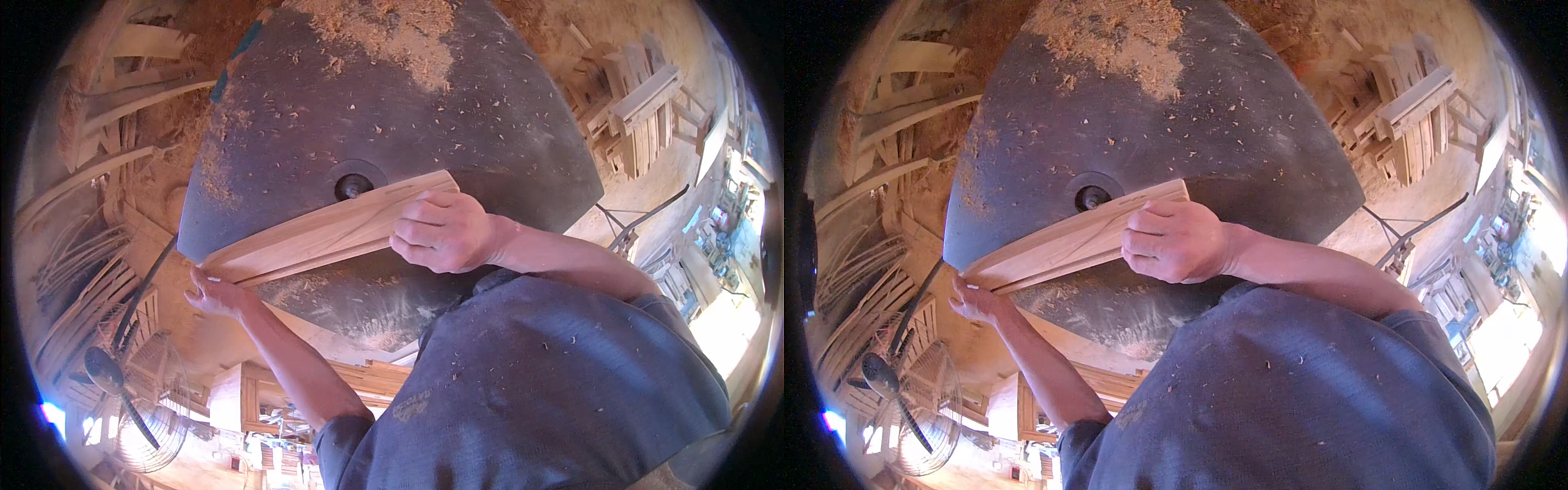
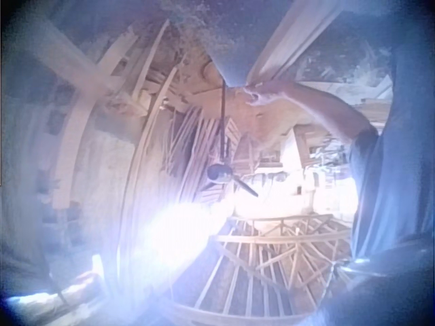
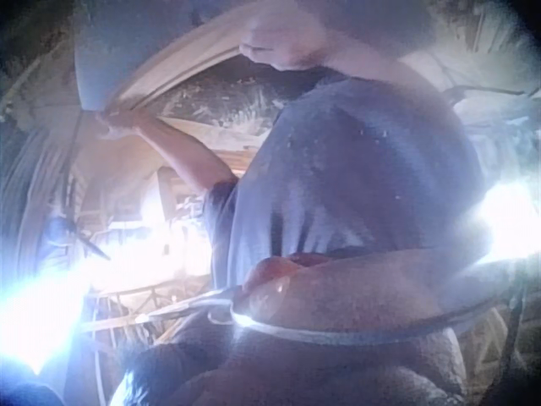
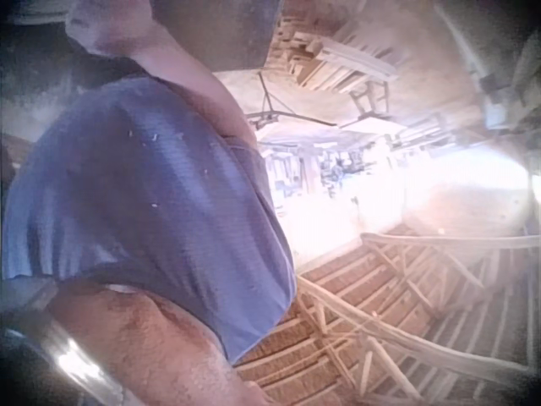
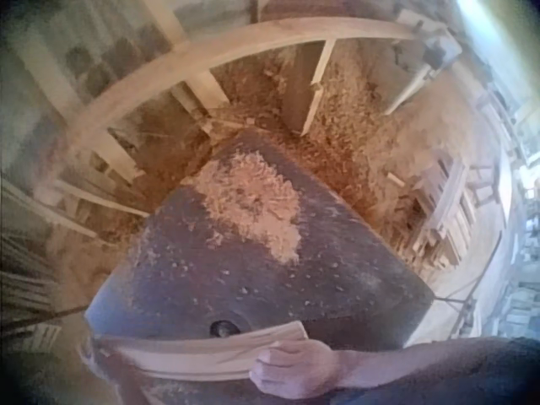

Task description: The person uses a table-mounted router to smooth and shape the edges of several wooden furniture components, then stacks the finished pieces on a wooden pallet.

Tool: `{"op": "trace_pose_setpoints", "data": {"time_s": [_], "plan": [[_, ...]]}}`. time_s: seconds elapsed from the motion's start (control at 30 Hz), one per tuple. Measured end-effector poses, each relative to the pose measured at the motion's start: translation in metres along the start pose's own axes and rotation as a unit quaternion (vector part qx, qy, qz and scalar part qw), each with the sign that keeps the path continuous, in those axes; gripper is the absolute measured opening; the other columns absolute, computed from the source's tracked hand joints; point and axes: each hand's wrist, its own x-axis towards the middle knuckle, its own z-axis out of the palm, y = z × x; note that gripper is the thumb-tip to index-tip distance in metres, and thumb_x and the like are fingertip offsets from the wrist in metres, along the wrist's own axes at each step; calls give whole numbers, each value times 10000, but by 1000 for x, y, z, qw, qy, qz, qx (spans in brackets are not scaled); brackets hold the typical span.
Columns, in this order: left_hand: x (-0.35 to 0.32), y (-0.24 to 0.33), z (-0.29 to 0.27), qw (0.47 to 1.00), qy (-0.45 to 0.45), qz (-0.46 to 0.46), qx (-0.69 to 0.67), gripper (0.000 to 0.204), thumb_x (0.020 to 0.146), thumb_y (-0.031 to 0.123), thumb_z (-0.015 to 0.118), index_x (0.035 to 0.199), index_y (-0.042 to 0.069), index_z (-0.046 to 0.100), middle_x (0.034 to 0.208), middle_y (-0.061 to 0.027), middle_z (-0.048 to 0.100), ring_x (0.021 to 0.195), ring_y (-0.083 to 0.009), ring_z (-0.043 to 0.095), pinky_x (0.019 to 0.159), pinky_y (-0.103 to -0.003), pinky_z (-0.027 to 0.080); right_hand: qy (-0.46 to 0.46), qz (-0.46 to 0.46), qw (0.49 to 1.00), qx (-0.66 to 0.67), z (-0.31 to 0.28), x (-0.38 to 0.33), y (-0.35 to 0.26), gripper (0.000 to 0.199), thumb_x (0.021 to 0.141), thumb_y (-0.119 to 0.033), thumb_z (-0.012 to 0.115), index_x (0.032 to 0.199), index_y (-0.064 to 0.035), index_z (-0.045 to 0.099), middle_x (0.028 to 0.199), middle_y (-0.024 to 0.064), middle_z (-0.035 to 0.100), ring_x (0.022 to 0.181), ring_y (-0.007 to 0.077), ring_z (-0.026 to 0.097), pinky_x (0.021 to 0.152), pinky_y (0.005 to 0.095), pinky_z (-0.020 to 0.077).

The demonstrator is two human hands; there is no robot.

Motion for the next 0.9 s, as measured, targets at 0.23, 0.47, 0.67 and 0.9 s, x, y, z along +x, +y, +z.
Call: {"op": "trace_pose_setpoints", "data": {"time_s": [0.23,0.47,0.67,0.9], "plan": [[13,-8,-18,1000,13,-24,1,898,990,332,705,1616,-118,244,1597,-309,389,1375,-369,534,1152,-458,455,-21,-17,999,19,16,17,1,182,729,-126,760,902,-77,727,975,19,649,903,173,645,771,312,549],[27,-20,-24,998,55,-12,6,574,968,250,709,1422,-41,513,1370,-211,586,1184,-323,642,962,-479,579,-31,-10,999,5,19,23,-2,139,730,-153,736,853,-99,702,952,-1,605,936,160,621,788,303,531],[16,-8,-22,998,60,-28,2,654,963,261,726,1464,-55,448,1416,-233,546,1217,-332,616,996,-463,552,-44,-11,999,4,18,26,-2,193,707,-179,729,878,-93,712,958,-2,609,954,164,624,805,308,537],[14,-11,-30,999,37,-25,9,893,969,292,721,1637,-76,256,1576,-300,422,1389,-365,518,1113,-456,495,-56,-5,998,7,19,25,-4,176,716,-191,709,866,-99,707,956,5,606,957,175,612,815,319,530]]}}
